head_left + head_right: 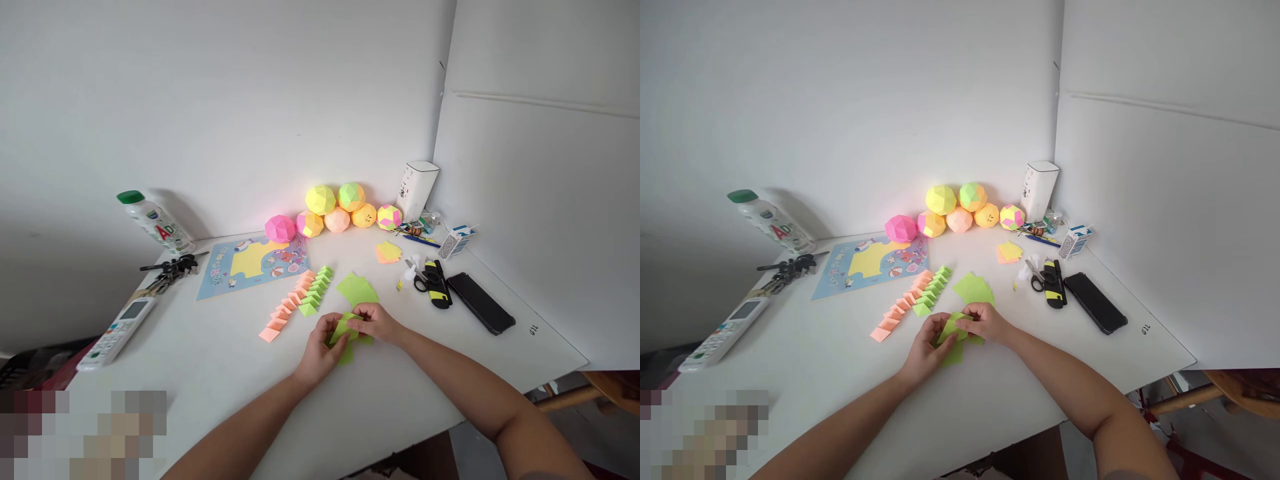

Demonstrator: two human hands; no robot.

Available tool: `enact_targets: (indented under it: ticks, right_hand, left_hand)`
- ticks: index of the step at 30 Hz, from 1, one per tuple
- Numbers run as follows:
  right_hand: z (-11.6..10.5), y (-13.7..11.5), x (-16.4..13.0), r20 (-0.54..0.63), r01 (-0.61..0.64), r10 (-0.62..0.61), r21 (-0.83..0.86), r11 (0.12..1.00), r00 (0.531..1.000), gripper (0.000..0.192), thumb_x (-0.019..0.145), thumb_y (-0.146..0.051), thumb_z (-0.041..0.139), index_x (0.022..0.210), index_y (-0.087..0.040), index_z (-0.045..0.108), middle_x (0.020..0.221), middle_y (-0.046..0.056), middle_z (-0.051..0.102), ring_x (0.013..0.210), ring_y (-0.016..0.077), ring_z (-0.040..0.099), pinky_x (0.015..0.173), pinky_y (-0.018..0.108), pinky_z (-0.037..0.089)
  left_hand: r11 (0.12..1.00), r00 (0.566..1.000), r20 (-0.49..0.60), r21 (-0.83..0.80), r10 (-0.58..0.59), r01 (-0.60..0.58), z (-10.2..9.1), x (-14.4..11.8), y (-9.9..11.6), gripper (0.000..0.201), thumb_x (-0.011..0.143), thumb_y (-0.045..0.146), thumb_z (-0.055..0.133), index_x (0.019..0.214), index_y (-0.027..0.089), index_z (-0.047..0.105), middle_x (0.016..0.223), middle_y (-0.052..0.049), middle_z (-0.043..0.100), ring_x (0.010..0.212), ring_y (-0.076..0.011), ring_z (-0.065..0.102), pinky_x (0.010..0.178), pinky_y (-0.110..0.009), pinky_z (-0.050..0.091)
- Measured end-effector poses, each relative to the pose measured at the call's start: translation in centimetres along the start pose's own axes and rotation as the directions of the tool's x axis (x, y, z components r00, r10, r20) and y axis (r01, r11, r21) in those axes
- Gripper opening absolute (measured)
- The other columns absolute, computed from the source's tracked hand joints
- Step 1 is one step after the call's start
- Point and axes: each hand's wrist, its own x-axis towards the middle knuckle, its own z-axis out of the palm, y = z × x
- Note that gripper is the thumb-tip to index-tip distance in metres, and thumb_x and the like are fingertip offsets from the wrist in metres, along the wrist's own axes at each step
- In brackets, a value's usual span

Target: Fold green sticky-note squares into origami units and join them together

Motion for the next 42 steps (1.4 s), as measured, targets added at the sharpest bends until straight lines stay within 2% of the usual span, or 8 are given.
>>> enact_targets:
  ticks: [3, 6, 10, 17, 19, 25, 32, 42]
  right_hand:
    - [-0.1, 0.3, 0.0, 0.011, 0.000, 0.000, -0.027, 1.000, 1.000, 0.034, 0.070, -0.045, 0.067, 0.064, -0.016, 0.050, 0.053, -0.006, 0.042, 0.046, 0.0078, 0.044, 0.043, 0.021, 0.033]
    - [-0.1, 0.4, 0.0, 0.025, 0.012, -0.011, -0.038, 0.999, 1.000, 0.033, 0.071, -0.043, 0.066, 0.064, -0.016, 0.049, 0.052, -0.006, 0.042, 0.045, 0.0072, 0.042, 0.042, 0.020, 0.031]
    - [-0.1, 0.1, -0.2, 0.045, 0.025, -0.025, 0.002, 1.000, 0.999, 0.030, 0.071, -0.040, 0.067, 0.064, -0.016, 0.050, 0.052, -0.006, 0.043, 0.045, 0.0070, 0.042, 0.043, 0.020, 0.031]
    - [-0.2, 0.2, 0.1, 0.018, 0.036, -0.037, 0.040, 0.999, 0.999, 0.027, 0.070, -0.038, 0.069, 0.070, -0.015, 0.056, 0.054, -0.004, 0.053, 0.049, 0.0089, 0.049, 0.048, 0.021, 0.038]
    - [-0.2, 0.3, 0.2, 0.008, 0.035, -0.036, 0.033, 0.999, 0.999, 0.029, 0.069, -0.039, 0.070, 0.067, -0.015, 0.055, 0.053, -0.004, 0.054, 0.048, 0.0092, 0.049, 0.047, 0.021, 0.038]
    - [-0.2, 0.2, 0.0, 0.007, 0.026, -0.026, 0.006, 1.000, 1.000, 0.031, 0.067, -0.039, 0.071, 0.064, -0.015, 0.052, 0.049, -0.006, 0.048, 0.045, 0.0077, 0.045, 0.043, 0.020, 0.033]
    - [-0.1, 0.0, 0.0, -0.008, 0.020, -0.020, 0.004, 1.000, 1.000, 0.028, 0.067, -0.039, 0.072, 0.069, -0.014, 0.058, 0.053, -0.004, 0.053, 0.048, 0.0086, 0.048, 0.046, 0.021, 0.036]
    - [0.1, 0.0, 0.0, -0.080, 0.016, -0.011, 0.070, 0.997, 0.997, 0.029, 0.063, -0.037, 0.074, 0.061, -0.015, 0.055, 0.052, -0.003, 0.055, 0.047, 0.0088, 0.051, 0.046, 0.021, 0.040]
  left_hand:
    - [0.991, 0.995, 0.009, 0.091, 0.101, -0.102, -0.1, 0.0, 0.1, 0.035, 0.079, 0.024, 0.055, 0.112, 0.022, 0.045, 0.095, -0.005, 0.060, 0.089, -0.0169, 0.057, 0.077, -0.031, 0.047]
    - [0.961, 0.976, 0.073, 0.175, 0.207, -0.216, -0.1, 0.1, 0.3, 0.032, 0.080, 0.020, 0.052, 0.112, 0.023, 0.052, 0.095, -0.006, 0.059, 0.089, -0.0182, 0.056, 0.079, -0.034, 0.046]
    - [0.940, 0.965, 0.061, 0.218, 0.255, -0.263, -0.3, 0.2, 0.4, 0.037, 0.082, 0.017, 0.049, 0.118, 0.024, 0.051, 0.093, -0.006, 0.058, 0.087, -0.0185, 0.056, 0.077, -0.033, 0.047]
    - [0.947, 0.965, -0.046, 0.206, 0.260, -0.245, -0.5, 0.4, 0.1, 0.037, 0.082, 0.019, 0.053, 0.119, 0.025, 0.052, 0.098, -0.005, 0.057, 0.092, -0.0175, 0.055, 0.082, -0.032, 0.046]
    - [0.953, 0.967, -0.041, 0.186, 0.251, -0.239, -0.5, 0.5, 0.0, 0.037, 0.083, 0.020, 0.053, 0.120, 0.025, 0.051, 0.099, -0.004, 0.057, 0.092, -0.0171, 0.055, 0.082, -0.032, 0.046]
    - [0.962, 0.973, 0.079, 0.148, 0.219, -0.229, -0.5, 0.5, 0.1, 0.035, 0.083, 0.023, 0.053, 0.119, 0.025, 0.053, 0.103, -0.006, 0.053, 0.096, -0.0189, 0.054, 0.084, -0.035, 0.047]
    - [0.965, 0.980, -0.003, 0.175, 0.199, -0.196, -0.5, 0.3, 0.1, 0.038, 0.084, 0.023, 0.051, 0.122, 0.026, 0.049, 0.088, -0.003, 0.051, 0.082, -0.0160, 0.052, 0.075, -0.031, 0.046]
    - [0.981, 0.994, -0.018, 0.163, 0.105, -0.101, -0.4, 0.2, -0.6, 0.039, 0.083, 0.026, 0.054, 0.121, 0.023, 0.050, 0.079, -0.001, 0.046, 0.072, -0.0141, 0.048, 0.065, -0.027, 0.044]
